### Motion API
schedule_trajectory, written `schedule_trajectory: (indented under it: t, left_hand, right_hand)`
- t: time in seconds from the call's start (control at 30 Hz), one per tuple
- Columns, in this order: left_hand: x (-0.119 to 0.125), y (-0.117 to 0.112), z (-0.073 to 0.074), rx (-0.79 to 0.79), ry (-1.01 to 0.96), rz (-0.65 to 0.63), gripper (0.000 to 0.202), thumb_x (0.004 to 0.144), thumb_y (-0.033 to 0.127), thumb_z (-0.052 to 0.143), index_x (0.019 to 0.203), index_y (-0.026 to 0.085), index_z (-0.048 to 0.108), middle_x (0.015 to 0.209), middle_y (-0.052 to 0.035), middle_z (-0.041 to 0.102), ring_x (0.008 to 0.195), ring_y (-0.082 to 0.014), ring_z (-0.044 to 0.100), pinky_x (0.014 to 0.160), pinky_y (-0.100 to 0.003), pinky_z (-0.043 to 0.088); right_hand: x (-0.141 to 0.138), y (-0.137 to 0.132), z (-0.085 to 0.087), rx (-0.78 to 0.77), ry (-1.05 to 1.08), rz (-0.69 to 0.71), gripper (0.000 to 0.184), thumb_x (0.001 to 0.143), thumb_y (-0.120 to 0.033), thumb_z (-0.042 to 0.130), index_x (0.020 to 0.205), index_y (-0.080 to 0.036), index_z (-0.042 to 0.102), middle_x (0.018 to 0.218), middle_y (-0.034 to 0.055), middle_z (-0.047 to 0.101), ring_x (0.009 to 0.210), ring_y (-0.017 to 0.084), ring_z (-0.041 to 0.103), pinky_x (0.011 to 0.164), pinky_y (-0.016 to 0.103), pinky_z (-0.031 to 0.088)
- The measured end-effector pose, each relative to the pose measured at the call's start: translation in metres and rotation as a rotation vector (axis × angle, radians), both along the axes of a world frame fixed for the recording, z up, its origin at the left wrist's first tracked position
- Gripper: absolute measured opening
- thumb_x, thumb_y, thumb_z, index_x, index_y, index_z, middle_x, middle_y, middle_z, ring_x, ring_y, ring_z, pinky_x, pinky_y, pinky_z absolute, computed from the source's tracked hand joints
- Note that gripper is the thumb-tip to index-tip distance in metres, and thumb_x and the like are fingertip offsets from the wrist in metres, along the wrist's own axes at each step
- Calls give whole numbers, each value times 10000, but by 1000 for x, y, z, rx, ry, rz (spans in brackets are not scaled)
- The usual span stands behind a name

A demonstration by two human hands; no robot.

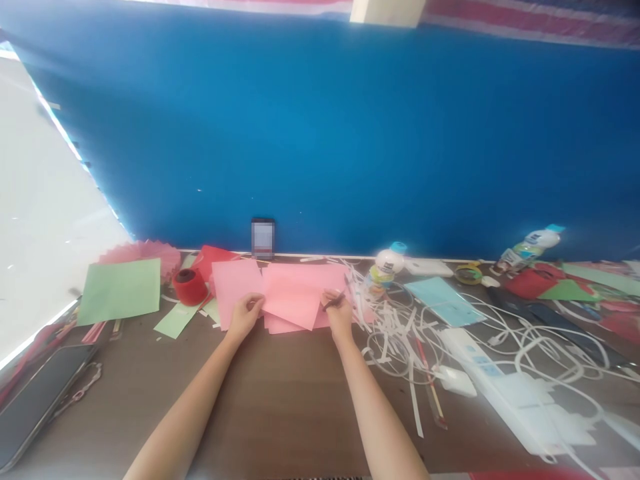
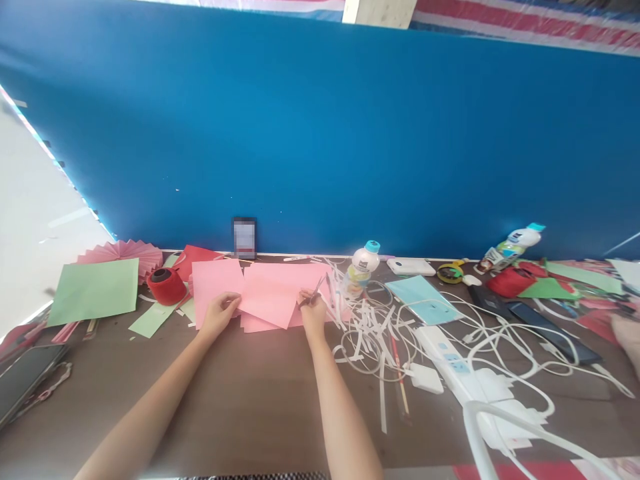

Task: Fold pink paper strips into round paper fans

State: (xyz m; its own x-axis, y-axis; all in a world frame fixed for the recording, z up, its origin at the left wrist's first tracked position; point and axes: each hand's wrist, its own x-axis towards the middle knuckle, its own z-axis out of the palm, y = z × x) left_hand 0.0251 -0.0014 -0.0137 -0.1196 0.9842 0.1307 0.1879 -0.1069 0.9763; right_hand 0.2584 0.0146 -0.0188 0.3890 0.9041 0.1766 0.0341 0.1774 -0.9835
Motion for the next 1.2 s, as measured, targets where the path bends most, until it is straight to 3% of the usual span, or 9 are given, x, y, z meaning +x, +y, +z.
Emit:
schedule_trajectory:
  t: [0.37,0.67,0.8,0.97,1.07,1.13,1.2]
  left_hand:
    - [-1,1,-1,-2,28,14,246,684,363,542,755,139,615,821,-65,644,685,-170,608,573,-265,506]
    - [-8,4,-4,41,95,49,238,685,350,532,750,140,623,840,-73,651,787,-195,602,716,-299,471]
    - [-8,3,-3,44,123,59,251,697,355,517,776,141,622,861,-77,654,821,-204,597,739,-307,464]
    - [-7,0,-2,187,407,-40,252,763,306,439,842,179,641,960,-80,642,938,-223,559,860,-360,400]
    - [-12,0,-1,275,682,155,228,741,249,473,888,193,637,1090,-102,578,1047,-267,484,928,-435,316]
    - [-18,0,-2,255,798,370,275,719,224,498,970,194,608,1185,-125,500,1113,-305,414,940,-488,266]
    - [-23,1,-4,185,848,499,341,711,224,509,1044,186,568,1252,-153,415,1145,-337,362,913,-514,278]
  right_hand:
    - [-2,-3,6,-47,153,13,347,571,-292,655,868,-126,589,768,63,635,581,139,585,552,291,472]
    - [2,-4,11,1,-84,-111,308,611,-345,596,820,-119,581,767,78,623,629,167,575,541,291,462]
    - [9,-6,11,-77,-268,-180,277,625,-369,562,780,-140,568,691,52,601,593,169,547,542,295,430]
    - [17,-6,10,-173,-436,-201,150,599,-316,552,643,-186,492,613,19,564,613,185,537,580,296,405]
    - [14,-5,9,-116,-411,-182,159,631,-333,533,660,-191,467,641,23,566,625,183,542,594,295,408]
    - [9,-5,8,-40,-382,-131,164,659,-330,516,724,-183,481,718,41,588,682,186,559,638,302,418]
    - [4,-6,7,11,-360,-54,201,683,-324,504,812,-169,500,792,63,599,721,186,571,666,307,426]
